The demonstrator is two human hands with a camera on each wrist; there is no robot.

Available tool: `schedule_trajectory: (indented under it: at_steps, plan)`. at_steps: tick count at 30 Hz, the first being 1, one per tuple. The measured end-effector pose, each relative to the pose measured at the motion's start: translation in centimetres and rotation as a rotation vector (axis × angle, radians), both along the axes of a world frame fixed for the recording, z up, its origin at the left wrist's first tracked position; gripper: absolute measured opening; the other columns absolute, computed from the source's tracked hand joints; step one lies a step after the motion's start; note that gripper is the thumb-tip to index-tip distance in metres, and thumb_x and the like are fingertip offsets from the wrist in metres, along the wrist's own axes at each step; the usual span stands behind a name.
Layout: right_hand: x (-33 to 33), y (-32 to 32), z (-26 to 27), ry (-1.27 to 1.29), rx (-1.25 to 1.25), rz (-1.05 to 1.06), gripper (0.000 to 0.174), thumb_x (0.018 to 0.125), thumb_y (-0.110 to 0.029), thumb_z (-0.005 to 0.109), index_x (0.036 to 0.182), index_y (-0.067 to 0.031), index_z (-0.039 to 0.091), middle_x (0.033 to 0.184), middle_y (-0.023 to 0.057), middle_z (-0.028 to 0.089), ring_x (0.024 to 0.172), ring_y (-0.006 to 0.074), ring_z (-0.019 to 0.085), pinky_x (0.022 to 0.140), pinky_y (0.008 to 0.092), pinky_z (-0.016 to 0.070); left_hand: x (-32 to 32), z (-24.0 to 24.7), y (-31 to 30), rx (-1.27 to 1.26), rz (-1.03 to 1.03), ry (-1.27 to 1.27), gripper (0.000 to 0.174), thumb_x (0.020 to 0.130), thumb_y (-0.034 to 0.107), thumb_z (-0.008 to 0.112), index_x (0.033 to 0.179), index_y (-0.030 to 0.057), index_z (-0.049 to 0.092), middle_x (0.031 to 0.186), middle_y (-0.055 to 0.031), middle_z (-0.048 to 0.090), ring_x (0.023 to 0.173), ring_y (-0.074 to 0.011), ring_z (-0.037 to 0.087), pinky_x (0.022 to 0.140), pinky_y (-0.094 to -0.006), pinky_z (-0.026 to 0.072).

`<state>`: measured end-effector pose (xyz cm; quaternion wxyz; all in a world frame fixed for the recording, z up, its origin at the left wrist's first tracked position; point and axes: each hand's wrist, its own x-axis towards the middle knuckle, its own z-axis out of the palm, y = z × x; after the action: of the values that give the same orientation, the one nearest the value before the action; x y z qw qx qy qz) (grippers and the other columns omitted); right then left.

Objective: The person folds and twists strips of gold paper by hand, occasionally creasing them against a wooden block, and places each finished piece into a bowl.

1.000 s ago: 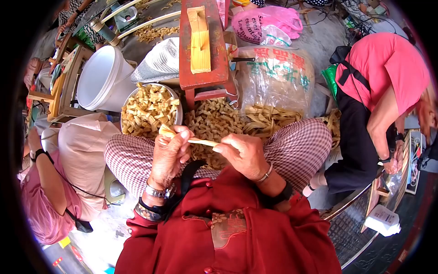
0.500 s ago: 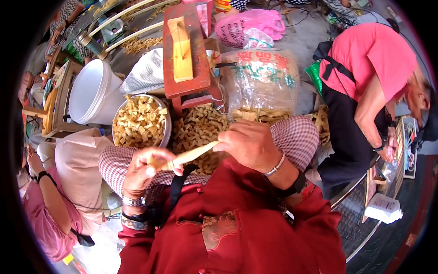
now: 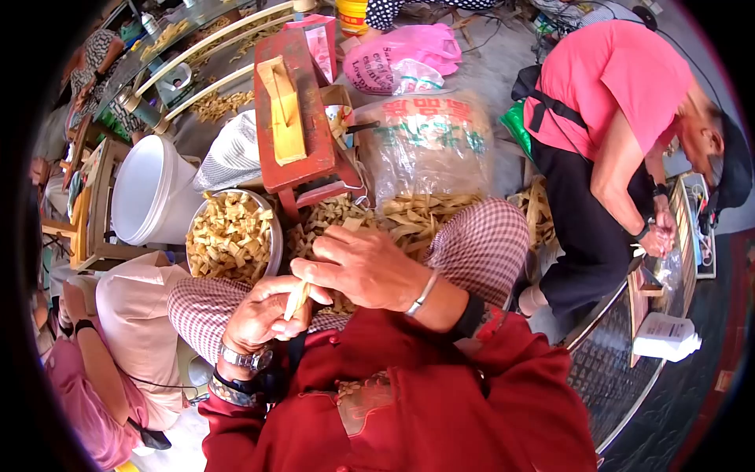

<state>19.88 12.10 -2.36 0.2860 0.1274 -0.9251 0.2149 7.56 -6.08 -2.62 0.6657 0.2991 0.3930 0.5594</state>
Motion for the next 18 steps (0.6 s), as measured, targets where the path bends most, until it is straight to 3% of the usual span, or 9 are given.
schedule_trajectory:
  at_steps: [3,4,6,7,9,11,12,15,18]
  plan:
    - [0.2,-1.8,-1.2,-0.162,-0.461,0.015,0.035,0.082,-0.006,0.057,0.117,-0.0081,0.058,0.078,0.0053,0.053,0.071,0.023,0.059,0.061,0.0328,0.0466,0.6,1.3,-0.4,-0.033,0.113,0.073,0.034,0.097,0.026,0.048,0.114,-0.002,0.058,0.064,0.0011,0.049,0.049,-0.0037,0.035,0.043,-0.0185,0.0257]
    - [-0.6,-2.6,-1.7,-0.12,-0.662,0.08,0.034,0.089,-0.003,0.05,0.122,-0.0056,0.055,0.086,0.0073,0.059,0.075,0.02,0.062,0.063,0.0305,0.0478,0.8,1.5,-0.7,-0.05,0.176,0.149,0.031,0.097,0.024,0.048,0.112,-0.0009,0.06,0.066,0.001,0.051,0.049,-0.0036,0.036,0.044,-0.0186,0.0266]
    - [0.1,-3.7,-1.9,-0.398,-1.149,0.15,0.034,0.095,-0.003,0.042,0.127,-0.0051,0.052,0.087,0.0042,0.06,0.071,0.0094,0.059,0.053,0.0229,0.0456,0.9,1.0,-0.8,-0.013,0.272,0.34,0.024,0.096,0.019,0.051,0.105,0.0008,0.063,0.073,0.0004,0.055,0.05,-0.0028,0.037,0.045,-0.0187,0.0278]
    - [-0.1,-4.2,-2.4,-0.467,-1.299,0.156,0.034,0.095,-0.003,0.04,0.128,-0.0052,0.051,0.085,0.0025,0.059,0.067,0.0066,0.057,0.05,0.0209,0.0444,0.8,1.5,-0.6,-0.041,0.271,0.449,0.024,0.097,0.018,0.049,0.104,-0.0011,0.062,0.081,-0.0031,0.058,0.053,-0.0055,0.046,0.047,-0.0186,0.035]
    - [-0.3,-4.5,-3.3,-0.516,-1.385,0.203,0.041,0.097,-0.006,0.039,0.138,-0.0083,0.038,0.08,0.0012,0.055,0.059,0.0058,0.052,0.045,0.0188,0.042,1.9,0.2,0.8,0.258,0.425,0.658,0.025,0.098,0.016,0.048,0.108,-0.0021,0.061,0.089,-0.0068,0.059,0.061,-0.0112,0.056,0.052,-0.0201,0.043]
    - [-0.1,-4.5,-3.6,-0.475,-1.499,0.279,0.047,0.098,-0.009,0.04,0.144,-0.0104,0.028,0.078,0.001,0.053,0.057,0.0055,0.05,0.045,0.0188,0.0428,2.9,1.2,1.1,0.136,0.526,0.916,0.024,0.096,0.012,0.048,0.111,-0.0017,0.062,0.093,-0.0087,0.059,0.068,-0.0164,0.061,0.057,-0.0222,0.0473]
    - [-0.2,-4.5,-4.3,-0.522,-1.553,0.311,0.053,0.099,-0.014,0.041,0.146,-0.0123,0.017,0.077,0.0015,0.051,0.054,0.0059,0.049,0.044,0.0185,0.0429,2.9,0.5,1.2,0.135,0.566,0.88,0.022,0.094,0.011,0.052,0.109,-0.0016,0.063,0.098,-0.009,0.059,0.067,-0.0142,0.059,0.055,-0.0212,0.0458]
    - [-0.3,-4.9,-5.4,-0.562,-1.727,0.361,0.053,0.1,-0.017,0.042,0.145,-0.0121,0.016,0.079,0.0023,0.052,0.05,0.0063,0.049,0.042,0.019,0.0435,2.6,-1.2,0.7,0.04,0.594,0.673,0.018,0.09,0.01,0.059,0.102,-0.0013,0.067,0.109,-0.0086,0.059,0.066,-0.0103,0.054,0.054,-0.019,0.0416]
    - [-0.5,-4.8,-5.4,-0.526,-1.743,0.327,0.035,0.099,-0.015,0.041,0.131,-0.0066,0.031,0.073,0.0055,0.055,0.047,0.008,0.05,0.038,0.0209,0.0444,2.8,-2.5,1.3,0.043,0.722,0.522,0.015,0.09,0.011,0.061,0.094,-0.0019,0.067,0.103,-0.0108,0.062,0.055,-0.0071,0.051,0.047,-0.0173,0.0383]
